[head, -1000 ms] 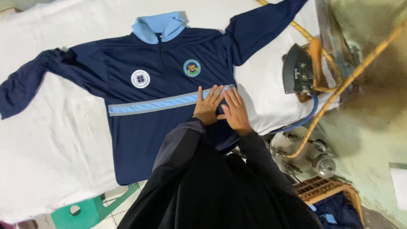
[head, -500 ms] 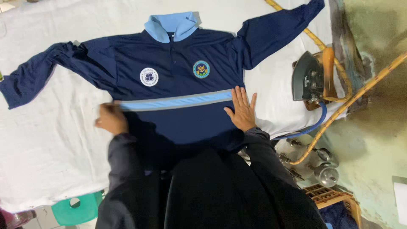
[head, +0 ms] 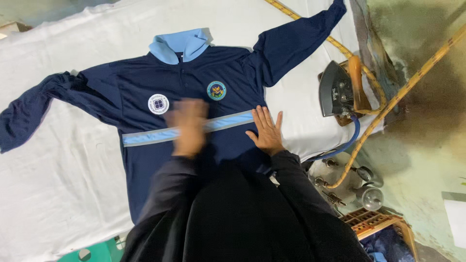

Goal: The person irons a blue long-sleeved shirt on an ironing board and then folds it into a neat square, pressing it again with the iron to set the folds.

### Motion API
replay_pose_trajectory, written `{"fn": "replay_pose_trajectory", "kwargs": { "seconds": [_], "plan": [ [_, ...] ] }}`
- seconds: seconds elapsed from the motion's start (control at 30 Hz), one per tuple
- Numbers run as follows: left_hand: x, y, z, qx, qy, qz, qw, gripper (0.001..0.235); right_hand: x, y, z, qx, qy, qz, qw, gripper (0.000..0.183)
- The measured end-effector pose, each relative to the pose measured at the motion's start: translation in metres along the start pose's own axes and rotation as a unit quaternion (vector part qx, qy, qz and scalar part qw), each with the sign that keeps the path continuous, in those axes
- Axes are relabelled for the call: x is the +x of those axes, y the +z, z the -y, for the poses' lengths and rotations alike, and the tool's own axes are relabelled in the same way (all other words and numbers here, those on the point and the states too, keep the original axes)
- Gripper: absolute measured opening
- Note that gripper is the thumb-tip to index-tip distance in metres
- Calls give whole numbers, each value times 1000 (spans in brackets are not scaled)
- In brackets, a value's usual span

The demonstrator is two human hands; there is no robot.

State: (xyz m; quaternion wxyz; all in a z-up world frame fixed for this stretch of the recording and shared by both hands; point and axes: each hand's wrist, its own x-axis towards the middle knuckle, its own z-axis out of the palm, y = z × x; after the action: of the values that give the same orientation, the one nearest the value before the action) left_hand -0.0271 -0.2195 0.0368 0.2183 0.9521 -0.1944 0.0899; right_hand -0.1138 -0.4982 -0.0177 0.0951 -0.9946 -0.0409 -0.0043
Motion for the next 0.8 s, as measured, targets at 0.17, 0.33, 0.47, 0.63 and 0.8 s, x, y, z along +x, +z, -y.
{"fn": "replay_pose_trajectory", "kwargs": {
  "seconds": [0.17,0.33,0.47,0.63,0.8],
  "plan": [
    [-15,108,-59,5,225,106,968,88,1,19,-7,-45,-15,-97,994,75],
    [-12,105,-64,27,200,226,953,97,3,11,-35,-15,-30,-126,992,63],
    [-7,104,-63,25,187,276,942,96,-1,-26,-141,-175,206,-110,956,60],
    [-12,108,-62,43,207,207,955,98,-10,-103,-241,-242,408,-106,874,87],
    [-13,102,-62,53,223,165,959,90,7,-134,-282,13,270,-154,950,63]
  ]
}}
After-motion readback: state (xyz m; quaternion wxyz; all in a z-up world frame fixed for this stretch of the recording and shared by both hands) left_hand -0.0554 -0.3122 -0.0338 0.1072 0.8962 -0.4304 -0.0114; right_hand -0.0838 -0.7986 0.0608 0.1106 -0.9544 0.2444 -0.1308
